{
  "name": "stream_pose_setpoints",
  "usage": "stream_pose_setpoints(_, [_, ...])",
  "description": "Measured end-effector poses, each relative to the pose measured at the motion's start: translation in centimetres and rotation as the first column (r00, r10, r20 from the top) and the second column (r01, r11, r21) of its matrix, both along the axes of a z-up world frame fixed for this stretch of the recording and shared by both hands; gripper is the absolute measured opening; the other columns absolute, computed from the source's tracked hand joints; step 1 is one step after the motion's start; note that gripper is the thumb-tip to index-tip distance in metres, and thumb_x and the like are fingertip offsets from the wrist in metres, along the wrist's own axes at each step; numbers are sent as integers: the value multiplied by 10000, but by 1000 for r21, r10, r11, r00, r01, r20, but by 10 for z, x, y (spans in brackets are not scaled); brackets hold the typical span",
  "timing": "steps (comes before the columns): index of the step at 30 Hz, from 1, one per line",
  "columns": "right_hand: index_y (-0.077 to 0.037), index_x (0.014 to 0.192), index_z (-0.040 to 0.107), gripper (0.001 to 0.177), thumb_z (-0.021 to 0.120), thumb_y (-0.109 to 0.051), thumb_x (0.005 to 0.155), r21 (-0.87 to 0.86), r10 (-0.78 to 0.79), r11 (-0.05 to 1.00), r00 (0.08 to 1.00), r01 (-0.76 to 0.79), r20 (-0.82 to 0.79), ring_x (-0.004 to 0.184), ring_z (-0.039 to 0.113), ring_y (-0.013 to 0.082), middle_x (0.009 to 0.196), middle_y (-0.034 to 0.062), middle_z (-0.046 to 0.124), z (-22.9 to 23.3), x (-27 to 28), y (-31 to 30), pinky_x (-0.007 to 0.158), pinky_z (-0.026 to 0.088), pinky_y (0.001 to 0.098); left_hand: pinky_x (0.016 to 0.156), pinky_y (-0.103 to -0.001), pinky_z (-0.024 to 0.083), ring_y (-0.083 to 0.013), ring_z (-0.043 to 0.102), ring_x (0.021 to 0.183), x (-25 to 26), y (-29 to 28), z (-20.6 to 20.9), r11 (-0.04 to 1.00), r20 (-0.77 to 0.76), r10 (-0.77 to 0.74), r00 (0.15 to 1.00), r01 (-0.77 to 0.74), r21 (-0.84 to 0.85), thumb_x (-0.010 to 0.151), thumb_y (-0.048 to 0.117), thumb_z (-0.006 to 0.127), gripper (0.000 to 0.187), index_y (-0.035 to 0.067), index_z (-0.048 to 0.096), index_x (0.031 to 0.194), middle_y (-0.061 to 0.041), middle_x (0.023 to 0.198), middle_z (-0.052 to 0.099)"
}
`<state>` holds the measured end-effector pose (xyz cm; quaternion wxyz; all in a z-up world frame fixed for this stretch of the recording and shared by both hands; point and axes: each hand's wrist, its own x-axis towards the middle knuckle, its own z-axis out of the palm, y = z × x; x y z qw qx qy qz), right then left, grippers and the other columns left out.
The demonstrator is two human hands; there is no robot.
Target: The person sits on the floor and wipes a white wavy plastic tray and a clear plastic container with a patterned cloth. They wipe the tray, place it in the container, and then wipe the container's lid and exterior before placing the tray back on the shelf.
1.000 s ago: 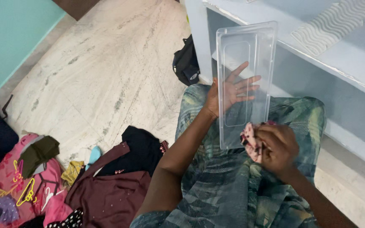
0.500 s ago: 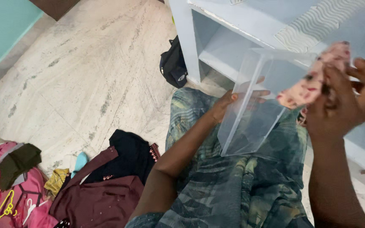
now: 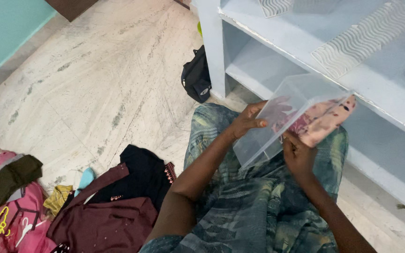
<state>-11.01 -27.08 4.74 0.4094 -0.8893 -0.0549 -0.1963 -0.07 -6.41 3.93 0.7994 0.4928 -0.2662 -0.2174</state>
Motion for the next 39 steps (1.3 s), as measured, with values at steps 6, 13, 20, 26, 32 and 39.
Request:
stream_pose_setpoints(6, [-188,1334,703,367,615,-153,979,-239,216,948,976,-208,5,521,618,177,824,98,753,15,-5,-17,625,511,378,1117,-509,539,-339,669,1256,5,2,-4,997,-100,-73,992,70,-36,793,560,845,1003,-21,485,1526,-223,1372,672])
stream_pose_setpoints(13, [-206,1362,654,405,582,-199,963,-352,441,796,870,-492,-219,710,721,225,929,91,787,72,-33,-50,668,567,372,1172,-537,482,-370,634,1293,3,22,-28,982,-219,-167,961,143,-122,821,585,852,1054,-71,445,1538,-275,1431,620])
stream_pose_setpoints(20, [-210,1341,711,430,680,-341,933,-225,40,952,815,-207,-578,1039,706,286,1265,122,735,33,-2,-122,882,574,459,1109,-572,503,-387,607,1321,-1,23,-32,960,-336,-279,899,267,-84,784,738,761,1168,52,298,1608,-263,1499,542])
stream_pose_setpoints(26, [-98,1267,689,471,721,-320,852,-583,25,699,828,-415,-559,1243,590,377,1363,176,638,-96,15,-51,987,496,534,1123,-543,465,-378,573,1349,6,22,-41,973,-341,-231,911,208,-104,786,791,713,1190,84,287,1642,-259,1513,537])
stream_pose_setpoints(32, [-59,1194,748,258,639,-109,965,-146,83,982,969,-119,-233,1001,706,320,1190,180,732,-56,4,-55,803,567,441,1148,-541,466,-355,552,1356,6,49,-43,986,-378,-138,915,90,-140,807,718,756,1155,86,270,1642,-255,1543,491])
stream_pose_setpoints(39, [6,1372,689,406,532,20,998,102,-53,994,965,28,259,992,660,216,1175,189,682,87,30,-62,896,581,340,1097,-490,526,-338,637,1271,4,28,-52,994,-282,-102,954,106,-1,851,610,788,994,4,434,1556,-237,1437,621])
